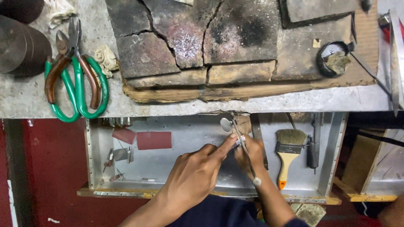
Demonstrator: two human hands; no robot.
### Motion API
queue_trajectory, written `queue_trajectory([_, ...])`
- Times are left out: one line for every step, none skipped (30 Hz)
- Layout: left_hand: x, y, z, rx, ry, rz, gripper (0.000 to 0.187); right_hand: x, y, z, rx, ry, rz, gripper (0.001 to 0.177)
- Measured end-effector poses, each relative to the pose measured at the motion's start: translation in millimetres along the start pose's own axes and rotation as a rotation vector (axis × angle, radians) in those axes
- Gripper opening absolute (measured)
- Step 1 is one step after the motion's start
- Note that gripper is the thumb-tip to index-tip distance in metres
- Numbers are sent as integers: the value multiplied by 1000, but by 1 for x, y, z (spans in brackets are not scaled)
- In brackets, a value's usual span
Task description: The person uses a hand file to smooth the edges of a small metal piece held with pliers. The person repeatedly files the same edge while adjusting the grip and angle of the piece.
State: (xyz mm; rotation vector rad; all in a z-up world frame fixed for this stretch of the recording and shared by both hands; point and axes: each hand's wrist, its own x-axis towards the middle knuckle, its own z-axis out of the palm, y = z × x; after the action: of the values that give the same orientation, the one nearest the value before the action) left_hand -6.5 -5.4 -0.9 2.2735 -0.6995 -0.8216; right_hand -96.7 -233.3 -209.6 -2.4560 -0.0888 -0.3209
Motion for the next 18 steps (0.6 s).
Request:
queue_trajectory([0,-1,-1,-15,17,27,63,2,-27,-20,101,-61,144,22])
queue_trajectory([0,-2,-1,-30,32,55,62,3,-54,-41,202,-123,291,31])
queue_trajectory([-1,-2,-2,-33,31,53,62,-3,-47,-38,201,-127,293,31])
queue_trajectory([-1,-2,-2,-28,41,65,63,-8,-40,-35,207,-129,269,17])
queue_trajectory([-1,0,-3,-22,51,77,64,-14,-33,-34,214,-130,244,15])
queue_trajectory([-1,0,-2,-19,55,80,64,5,-37,-32,214,-126,240,15])
queue_trajectory([-1,0,-2,-4,55,69,63,23,-41,-30,255,-66,128,14])
queue_trajectory([-3,1,0,8,49,52,63,39,-46,-28,300,-11,22,31])
queue_trajectory([-3,0,1,9,46,49,63,36,-33,-20,303,-12,24,31])
queue_trajectory([-3,-2,2,34,58,78,66,34,-19,-12,284,12,-24,26])
queue_trajectory([-2,-3,3,58,69,107,68,31,-5,-4,265,35,-71,25])
queue_trajectory([0,-3,2,60,74,109,68,27,-15,-12,264,37,-76,25])
queue_trajectory([2,-3,0,36,75,90,65,23,-24,-20,245,-28,12,13])
queue_trajectory([1,-3,1,5,72,66,61,14,-35,-29,226,-101,107,20])
queue_trajectory([0,-4,2,0,71,63,61,11,-41,-34,225,-106,108,20])
queue_trajectory([0,-5,2,-12,68,74,61,7,-48,-39,187,-103,180,23])
queue_trajectory([-1,-4,1,-23,64,84,61,4,-55,-45,148,-99,253,33])
queue_trajectory([-1,-3,0,-20,68,89,61,11,-52,-41,147,-94,249,33])
